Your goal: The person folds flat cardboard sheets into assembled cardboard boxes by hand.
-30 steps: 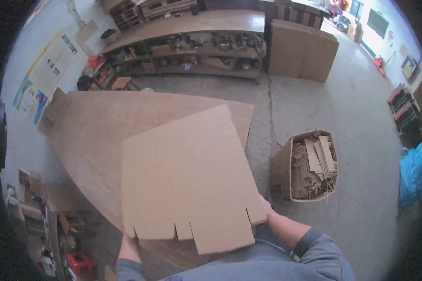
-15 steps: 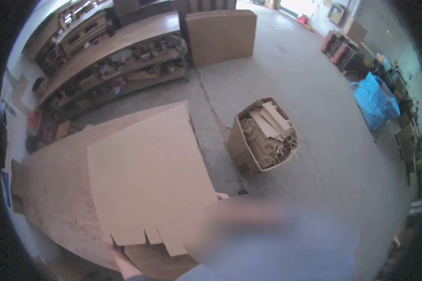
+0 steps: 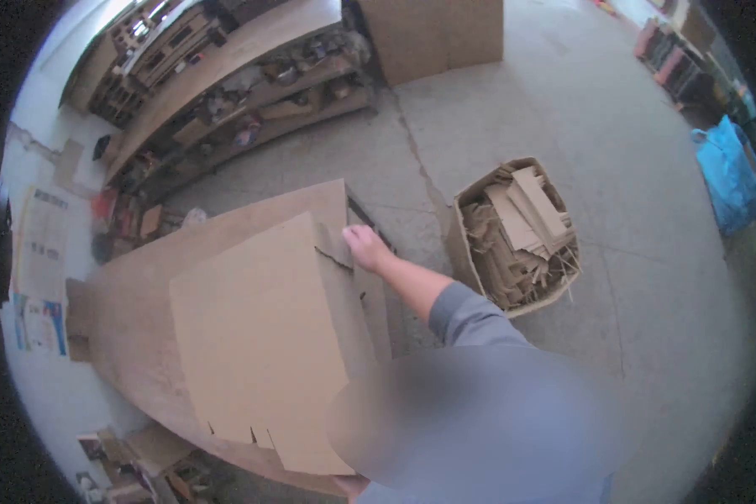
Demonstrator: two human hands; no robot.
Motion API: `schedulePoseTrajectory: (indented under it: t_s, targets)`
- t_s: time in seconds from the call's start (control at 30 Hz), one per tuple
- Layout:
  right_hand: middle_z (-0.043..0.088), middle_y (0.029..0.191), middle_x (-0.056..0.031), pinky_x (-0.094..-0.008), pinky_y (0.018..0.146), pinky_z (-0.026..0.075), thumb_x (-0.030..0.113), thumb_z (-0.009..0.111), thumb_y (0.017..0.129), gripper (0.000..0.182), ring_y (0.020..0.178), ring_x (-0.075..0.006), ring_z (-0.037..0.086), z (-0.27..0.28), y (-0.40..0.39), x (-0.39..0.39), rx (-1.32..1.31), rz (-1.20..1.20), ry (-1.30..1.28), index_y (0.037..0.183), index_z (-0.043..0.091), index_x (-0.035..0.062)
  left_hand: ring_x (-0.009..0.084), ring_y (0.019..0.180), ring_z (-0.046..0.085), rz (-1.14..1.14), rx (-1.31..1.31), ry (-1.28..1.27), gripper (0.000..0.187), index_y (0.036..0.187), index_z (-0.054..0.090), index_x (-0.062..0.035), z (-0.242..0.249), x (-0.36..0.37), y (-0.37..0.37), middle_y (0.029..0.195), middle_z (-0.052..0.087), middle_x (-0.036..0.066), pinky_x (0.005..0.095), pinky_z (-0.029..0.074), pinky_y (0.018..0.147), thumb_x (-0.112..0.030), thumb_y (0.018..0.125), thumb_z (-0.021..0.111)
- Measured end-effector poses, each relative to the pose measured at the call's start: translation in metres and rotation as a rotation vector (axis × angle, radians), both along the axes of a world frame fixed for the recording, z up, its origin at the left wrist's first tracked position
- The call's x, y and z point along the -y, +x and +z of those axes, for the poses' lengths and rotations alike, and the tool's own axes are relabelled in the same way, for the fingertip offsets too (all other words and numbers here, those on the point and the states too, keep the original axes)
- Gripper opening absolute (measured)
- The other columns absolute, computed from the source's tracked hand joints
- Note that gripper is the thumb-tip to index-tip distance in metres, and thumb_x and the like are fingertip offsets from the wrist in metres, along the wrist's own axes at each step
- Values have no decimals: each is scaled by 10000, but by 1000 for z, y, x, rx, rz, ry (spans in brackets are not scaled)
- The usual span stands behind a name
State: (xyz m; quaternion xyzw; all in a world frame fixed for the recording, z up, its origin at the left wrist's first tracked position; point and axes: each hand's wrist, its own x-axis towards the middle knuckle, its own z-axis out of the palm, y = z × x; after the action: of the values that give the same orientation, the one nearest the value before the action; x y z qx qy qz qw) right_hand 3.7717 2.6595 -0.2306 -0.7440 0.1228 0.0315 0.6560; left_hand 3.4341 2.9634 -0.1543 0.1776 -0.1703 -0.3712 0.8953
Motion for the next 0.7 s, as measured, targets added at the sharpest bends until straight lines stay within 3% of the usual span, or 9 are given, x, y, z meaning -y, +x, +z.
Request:
schedulePoseTrajectory:
  t_s: [0.07,0.13,0.23,0.37,0.43,0.53,0.63,0.67,0.7]
  targets:
    - [597,958,-139,-368,849,352,428,272,954,488,933,-259,519,11,30,6,-30,103,-79,840,563,52,58,496,267,-25,10,289,329,786,405,-187,47,44,48,569,297,-74,239,256,460,-477,935,452]
    - [443,1391,-159,-343,1094,251,557,213,959,705,1328,-270,367,16,53,3,-210,265,-17,1293,534,27,67,499,288,-11,8,578,347,829,416,-172,98,92,99,576,311,-62,251,272,466,-504,918,457]
    - [404,1415,-172,-353,1108,229,695,210,891,883,1340,-282,347,25,57,7,-302,403,-9,1297,505,-32,81,505,320,-14,-41,1007,398,894,432,-150,175,146,173,586,332,-44,269,294,475,-546,892,466]
    - [312,1475,-127,-330,1151,166,556,268,954,720,1387,-238,259,18,56,12,-287,504,60,1381,398,-8,99,513,362,-71,-140,1570,498,980,453,-120,45,107,11,601,360,-20,293,325,487,-602,858,477]
    - [444,1405,-89,-322,1070,272,444,319,952,568,1304,-208,385,2,56,9,-267,472,159,1302,524,47,108,517,382,-128,-187,1854,556,1023,464,-105,28,72,-22,608,374,-9,305,340,493,-630,841,482]
    - [498,1345,-142,-377,1013,355,310,338,921,500,1239,-250,456,29,7,21,-118,519,97,1229,581,0,121,523,414,-218,-266,2262,649,1087,480,-83,10,20,-59,618,395,9,323,363,502,-672,815,490]
    - [585,1233,-67,-366,1005,364,359,376,927,449,1149,-198,506,-56,-58,32,-248,564,-78,1167,640,85,135,528,445,-323,-392,2623,747,1152,496,-61,-17,-21,-110,629,416,27,341,386,511,-714,789,499]
    - [587,1203,-66,-359,984,366,343,384,909,427,1123,-198,507,-13,-72,30,-311,573,-61,1135,639,85,149,615,450,-674,39,2870,658,1163,492,-70,-81,-93,-128,720,437,34,341,379,593,-638,834,470]
    - [592,1145,-64,-345,942,372,311,401,873,384,1071,-198,508,30,-87,27,-437,577,-16,1070,639,84,179,790,460,-1451,1150,3000,484,1186,484,-88,-124,-156,-171,901,479,47,342,366,757,-488,924,412]
